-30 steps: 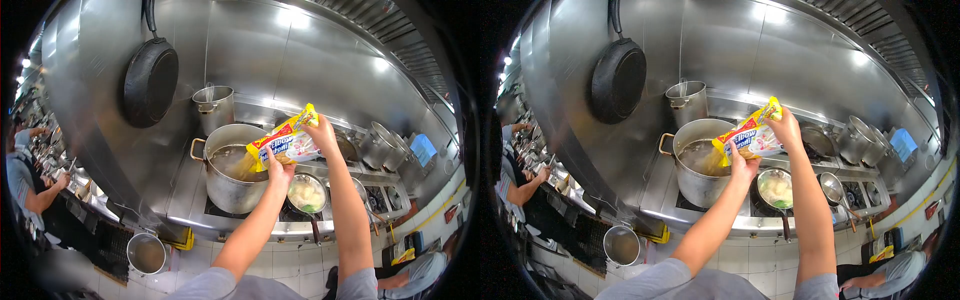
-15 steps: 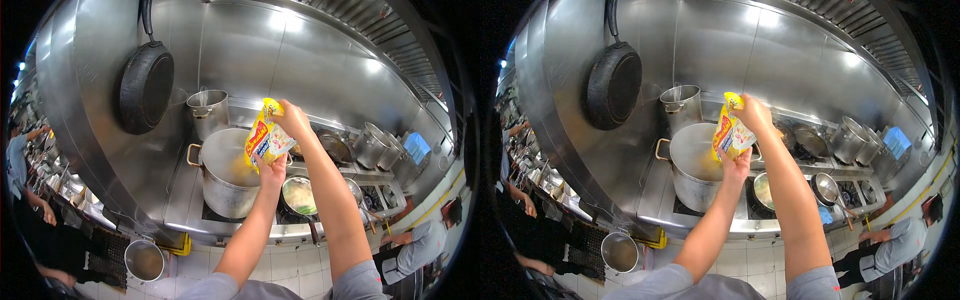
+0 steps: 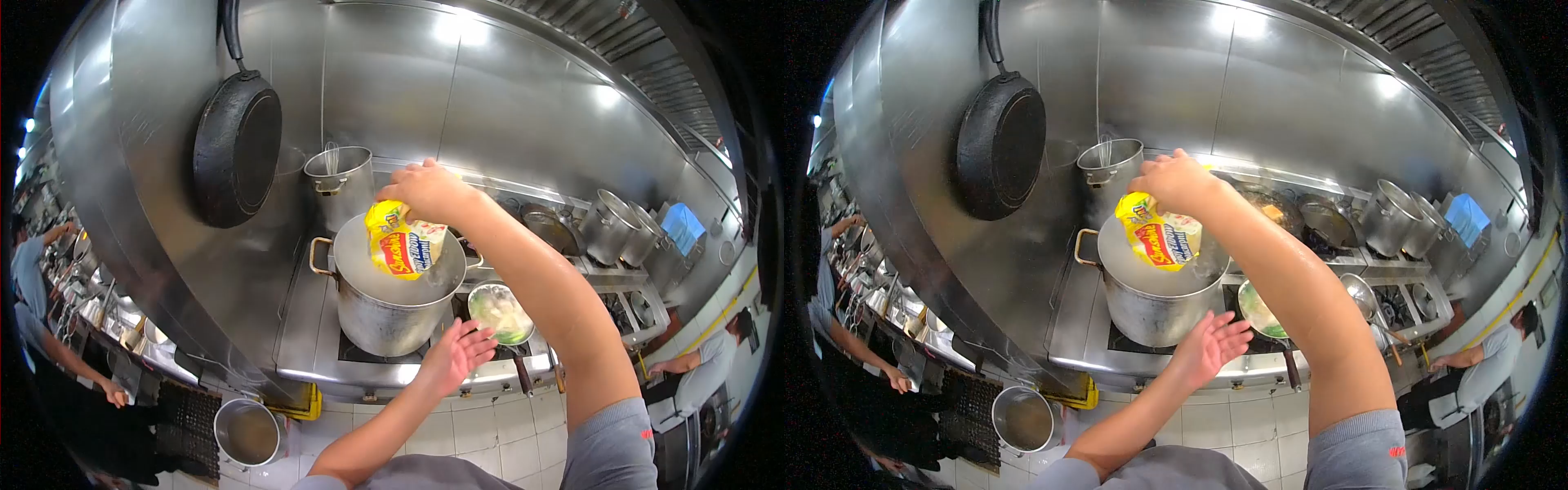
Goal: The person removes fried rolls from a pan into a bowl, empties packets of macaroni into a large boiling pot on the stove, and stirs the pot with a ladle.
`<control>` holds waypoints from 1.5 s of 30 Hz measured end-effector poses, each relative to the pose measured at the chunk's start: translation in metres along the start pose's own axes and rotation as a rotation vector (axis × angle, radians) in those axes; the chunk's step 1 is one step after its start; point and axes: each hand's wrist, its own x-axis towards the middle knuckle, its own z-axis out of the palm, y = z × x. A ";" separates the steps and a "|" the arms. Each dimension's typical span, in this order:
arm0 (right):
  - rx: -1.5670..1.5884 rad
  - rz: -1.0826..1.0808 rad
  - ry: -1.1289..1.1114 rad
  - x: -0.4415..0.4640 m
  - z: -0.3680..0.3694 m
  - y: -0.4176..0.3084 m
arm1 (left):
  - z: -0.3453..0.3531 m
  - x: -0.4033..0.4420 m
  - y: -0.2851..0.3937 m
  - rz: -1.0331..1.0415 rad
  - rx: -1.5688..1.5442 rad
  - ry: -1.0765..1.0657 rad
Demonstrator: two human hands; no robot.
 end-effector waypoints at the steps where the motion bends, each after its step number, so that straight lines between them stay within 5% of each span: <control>1: 0.003 0.012 0.000 0.000 -0.002 -0.004 | -0.008 -0.011 0.001 -0.037 0.052 0.001; 8: -0.030 -0.211 0.283 -0.015 -0.018 -0.025 | -0.056 -0.071 0.033 0.146 0.250 0.053; 14: -0.106 -0.274 0.428 -0.030 -0.011 -0.035 | -0.020 -0.061 0.109 0.536 0.229 0.104; 20: -0.061 -0.303 0.468 -0.050 -0.005 -0.047 | -0.004 -0.030 0.140 0.471 0.189 -0.069; 29: -0.036 -0.113 0.505 -0.085 0.016 -0.038 | -0.007 -0.029 0.114 0.484 0.123 -0.009; 33: 0.156 0.067 0.632 -0.117 0.036 -0.029 | 0.009 -0.032 0.096 0.537 0.217 0.019; 40: 0.638 0.872 1.096 -0.220 0.116 -0.020 | -0.006 -0.053 0.012 0.373 0.390 0.032; 41: 0.944 1.079 1.080 -0.239 0.132 -0.031 | -0.010 -0.057 -0.004 0.337 0.422 0.027; 42: 1.390 1.055 1.134 -0.262 0.123 -0.050 | -0.018 -0.059 -0.019 0.299 0.436 0.041; 45: 1.893 1.021 1.370 -0.320 0.162 -0.094 | -0.024 -0.070 -0.065 0.268 0.588 0.105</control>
